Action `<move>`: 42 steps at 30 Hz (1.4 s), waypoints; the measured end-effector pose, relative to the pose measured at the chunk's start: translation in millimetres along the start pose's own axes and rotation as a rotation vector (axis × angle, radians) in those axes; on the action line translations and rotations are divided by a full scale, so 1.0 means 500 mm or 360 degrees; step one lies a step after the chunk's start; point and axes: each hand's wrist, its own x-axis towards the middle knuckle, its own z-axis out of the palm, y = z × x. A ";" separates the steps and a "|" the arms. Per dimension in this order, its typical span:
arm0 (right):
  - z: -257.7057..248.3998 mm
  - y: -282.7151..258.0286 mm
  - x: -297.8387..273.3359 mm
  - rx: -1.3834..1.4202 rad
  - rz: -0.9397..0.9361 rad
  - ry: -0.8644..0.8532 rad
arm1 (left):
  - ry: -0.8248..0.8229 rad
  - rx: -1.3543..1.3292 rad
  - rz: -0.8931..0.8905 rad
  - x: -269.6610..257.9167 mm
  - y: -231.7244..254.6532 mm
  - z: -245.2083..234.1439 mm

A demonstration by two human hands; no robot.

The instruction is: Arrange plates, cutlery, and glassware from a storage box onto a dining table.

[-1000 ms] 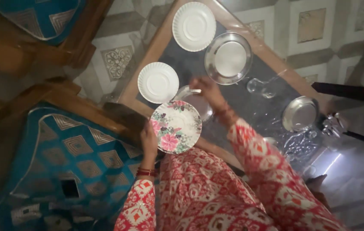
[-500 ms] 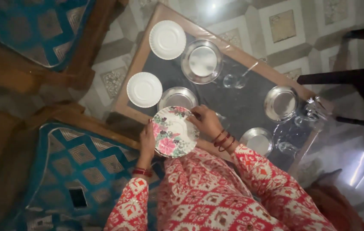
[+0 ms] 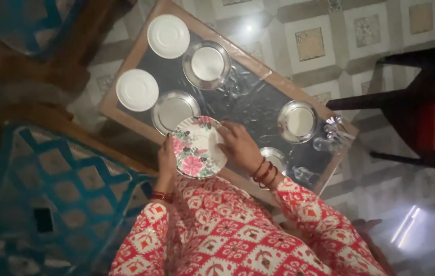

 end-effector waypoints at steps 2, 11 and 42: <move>-0.024 0.028 -0.048 -0.0216 -0.0371 -0.0087 | 0.0069 -0.0240 -0.0261 -0.035 0.017 0.032; -0.164 0.102 -0.205 -0.0529 -0.1018 -0.0523 | -0.0002 -0.0575 -0.0548 -0.207 0.040 0.142; -0.124 0.298 -0.406 0.0346 0.0504 0.0658 | -0.0169 -0.0030 -0.0465 -0.262 -0.007 0.100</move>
